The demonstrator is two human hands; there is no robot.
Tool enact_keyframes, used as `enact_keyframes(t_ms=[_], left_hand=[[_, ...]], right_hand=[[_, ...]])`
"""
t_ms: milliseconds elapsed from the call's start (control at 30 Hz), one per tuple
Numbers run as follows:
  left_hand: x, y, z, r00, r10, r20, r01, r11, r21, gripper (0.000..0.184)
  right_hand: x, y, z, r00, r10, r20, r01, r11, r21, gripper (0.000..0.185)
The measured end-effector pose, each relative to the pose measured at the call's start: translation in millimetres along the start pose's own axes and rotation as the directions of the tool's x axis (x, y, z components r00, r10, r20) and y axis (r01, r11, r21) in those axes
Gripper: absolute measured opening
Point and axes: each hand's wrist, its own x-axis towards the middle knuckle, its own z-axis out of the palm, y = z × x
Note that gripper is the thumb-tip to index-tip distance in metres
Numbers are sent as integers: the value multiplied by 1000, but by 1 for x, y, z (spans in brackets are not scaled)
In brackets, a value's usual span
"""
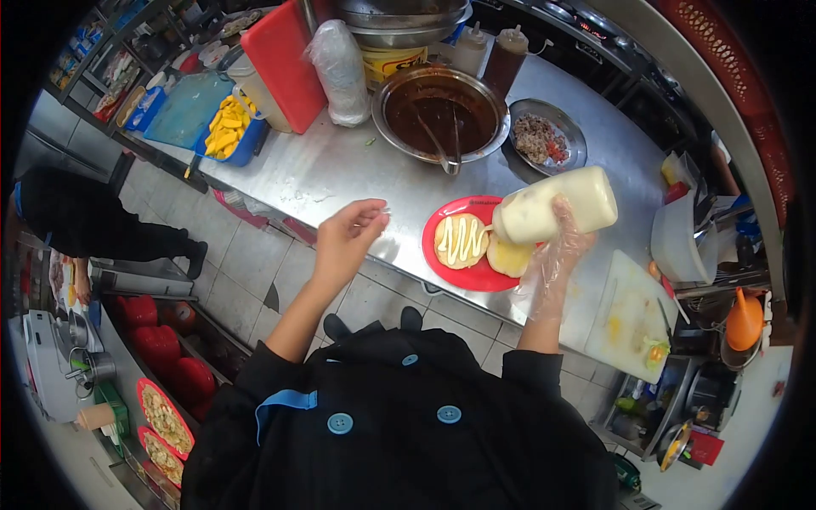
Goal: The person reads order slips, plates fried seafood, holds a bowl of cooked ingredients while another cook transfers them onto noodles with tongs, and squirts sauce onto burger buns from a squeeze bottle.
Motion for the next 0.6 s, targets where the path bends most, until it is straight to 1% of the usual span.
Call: enact_keyframes(t_ms=[33,67,133,167,200,267,300,333,367,400,433,467,533,567,600], left_hand=[[1,2,5,1000,-4,11,4,1000,-1,25],[1,5,10,1000,2,6,-2,1000,-1,25],[-3,14,15,994,14,105,-19,999,49,26],[-4,16,16,989,8,145,-13,999,32,26],[-8,20,17,991,17,133,-22,999,34,26],[-15,36,15,960,-58,273,125,963,-237,26],[-19,49,11,946,-71,318,177,931,-320,26],[-24,59,5,951,-62,304,163,934,-317,26],[-28,67,-1,947,-64,315,173,927,-332,25],[-34,73,-10,945,-67,320,182,920,-347,25],[-38,77,-18,954,-59,294,181,895,-408,26],[-43,80,-28,965,-55,255,159,899,-409,26],[-59,84,-51,980,27,197,69,884,-462,28],[-68,90,-64,992,-5,126,65,876,-478,28],[-77,90,-77,998,-5,63,34,879,-476,28]], right_hand=[[3,0,2,999,-35,1,35,999,22,42],[4,-1,1,999,-38,5,38,999,28,42],[0,-7,-6,989,133,-64,-111,957,267,45],[-10,-24,1,976,213,-49,-187,931,313,53],[-12,-25,0,977,211,-36,-189,928,321,53],[-10,-31,7,947,319,37,-285,782,555,57],[-17,-34,18,962,272,29,-247,816,522,59],[-25,-44,34,961,272,44,-253,808,532,59],[-33,-53,50,927,318,198,-373,734,568,60],[-41,-60,68,867,348,356,-497,647,578,60],[-48,-64,88,837,318,445,-537,631,559,64],[-54,-66,106,817,320,479,-564,614,552,64],[-70,-67,141,690,394,607,-711,526,467,67],[-80,-67,159,646,398,651,-748,501,436,67],[-93,-67,176,586,422,692,-796,462,392,68]])
